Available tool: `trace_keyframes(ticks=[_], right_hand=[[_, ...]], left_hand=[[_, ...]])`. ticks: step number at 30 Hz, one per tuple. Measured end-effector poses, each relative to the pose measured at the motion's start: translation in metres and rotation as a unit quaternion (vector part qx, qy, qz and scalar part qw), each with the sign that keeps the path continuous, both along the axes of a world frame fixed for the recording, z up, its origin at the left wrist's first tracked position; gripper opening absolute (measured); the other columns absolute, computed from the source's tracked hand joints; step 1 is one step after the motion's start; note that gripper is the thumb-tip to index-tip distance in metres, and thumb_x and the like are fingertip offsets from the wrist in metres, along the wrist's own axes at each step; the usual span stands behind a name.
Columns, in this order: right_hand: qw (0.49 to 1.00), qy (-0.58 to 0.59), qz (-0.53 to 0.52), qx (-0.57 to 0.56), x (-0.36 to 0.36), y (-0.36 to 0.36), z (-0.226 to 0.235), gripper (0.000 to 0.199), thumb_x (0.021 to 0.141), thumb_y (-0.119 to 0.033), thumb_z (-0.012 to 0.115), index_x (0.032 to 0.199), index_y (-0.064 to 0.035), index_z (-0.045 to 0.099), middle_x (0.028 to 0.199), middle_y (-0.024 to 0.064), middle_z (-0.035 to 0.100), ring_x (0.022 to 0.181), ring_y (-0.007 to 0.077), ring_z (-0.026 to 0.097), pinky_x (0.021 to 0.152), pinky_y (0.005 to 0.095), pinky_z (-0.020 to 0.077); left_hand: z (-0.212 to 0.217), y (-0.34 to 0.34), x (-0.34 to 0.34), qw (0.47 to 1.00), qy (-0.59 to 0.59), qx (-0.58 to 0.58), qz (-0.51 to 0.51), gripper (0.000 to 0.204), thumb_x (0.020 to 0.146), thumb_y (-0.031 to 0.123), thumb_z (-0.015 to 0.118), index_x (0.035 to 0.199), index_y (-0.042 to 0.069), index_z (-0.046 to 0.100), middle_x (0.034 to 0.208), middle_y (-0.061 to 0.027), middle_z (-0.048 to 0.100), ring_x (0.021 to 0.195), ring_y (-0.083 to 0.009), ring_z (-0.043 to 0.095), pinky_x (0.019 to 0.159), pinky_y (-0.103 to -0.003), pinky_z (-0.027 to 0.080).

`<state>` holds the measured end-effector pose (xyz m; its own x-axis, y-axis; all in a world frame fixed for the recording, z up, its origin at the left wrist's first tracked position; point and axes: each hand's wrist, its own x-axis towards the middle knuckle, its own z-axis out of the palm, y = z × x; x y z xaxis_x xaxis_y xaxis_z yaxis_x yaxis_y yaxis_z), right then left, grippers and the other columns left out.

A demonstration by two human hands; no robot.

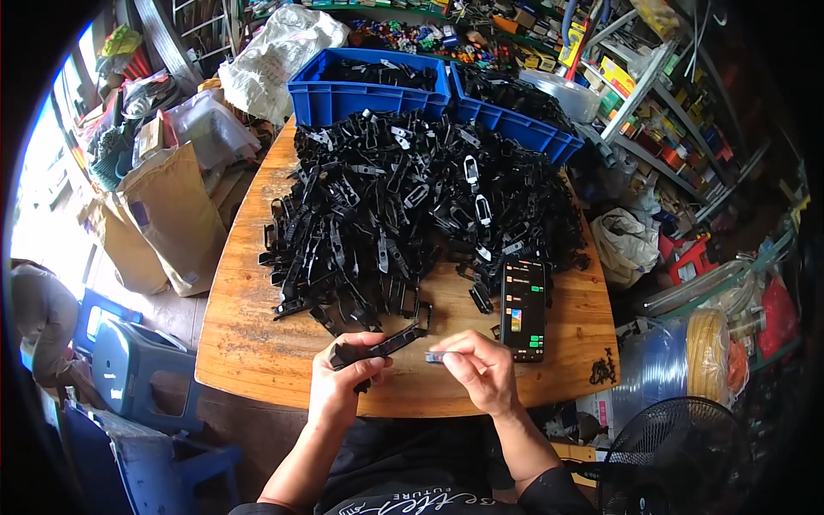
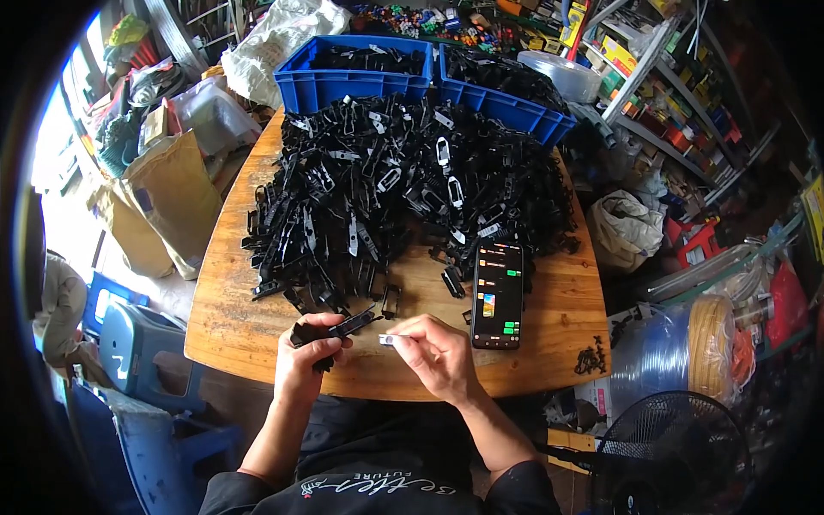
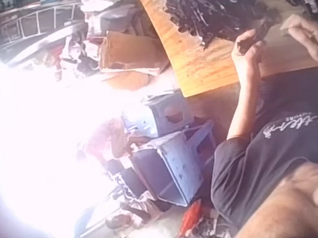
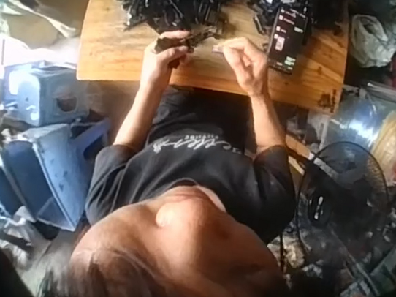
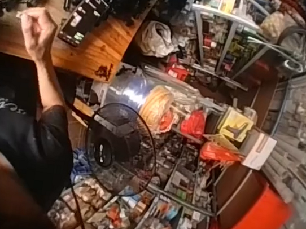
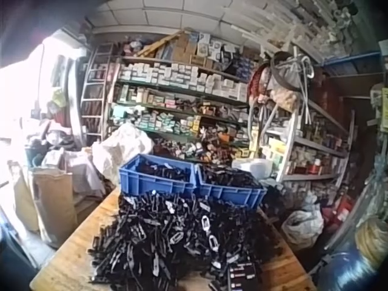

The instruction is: Inspecting and sorting small black plastic components at a workbench.

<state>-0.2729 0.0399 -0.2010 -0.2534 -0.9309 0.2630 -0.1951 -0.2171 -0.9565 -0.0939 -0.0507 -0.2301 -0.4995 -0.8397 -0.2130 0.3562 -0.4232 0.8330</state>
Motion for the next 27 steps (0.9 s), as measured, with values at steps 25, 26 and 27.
trace_keyframes(ticks=[25,26,27], right_hand=[[0.986,0.127,-0.100,0.041,0.022,-0.017,-0.010,0.017,0.085,-0.015,0.068,0.089,0.0004,0.062,0.066,0.0001,0.061,0.056,0.0033,0.052,0.049,0.0185,0.0429],[0.986,0.126,-0.100,0.041,0.022,-0.017,-0.010,0.017,0.085,-0.015,0.068,0.089,0.0004,0.062,0.066,0.0001,0.061,0.056,0.0033,0.052,0.049,0.0185,0.0429],[0.984,0.137,-0.106,0.041,0.022,-0.016,-0.008,0.017,0.085,-0.015,0.068,0.089,0.0004,0.062,0.065,-0.0002,0.060,0.055,0.0032,0.052,0.049,0.0184,0.0424]], left_hand=[[0.003,0.018,-0.002,0.989,-0.119,-0.088,-0.008,0.037,0.076,0.013,0.076,0.108,0.001,0.062,0.082,-0.0024,0.063,0.070,-0.0082,0.058,0.065,-0.021,0.046],[-0.001,0.018,-0.002,0.991,-0.107,-0.085,-0.009,0.037,0.076,0.012,0.075,0.108,0.001,0.062,0.082,-0.0025,0.063,0.070,-0.0084,0.058,0.065,-0.021,0.047],[-0.004,0.018,-0.002,0.992,-0.094,-0.081,-0.009,0.037,0.076,0.012,0.075,0.109,0.001,0.062,0.083,-0.0027,0.064,0.071,-0.0086,0.058,0.065,-0.021,0.047]])
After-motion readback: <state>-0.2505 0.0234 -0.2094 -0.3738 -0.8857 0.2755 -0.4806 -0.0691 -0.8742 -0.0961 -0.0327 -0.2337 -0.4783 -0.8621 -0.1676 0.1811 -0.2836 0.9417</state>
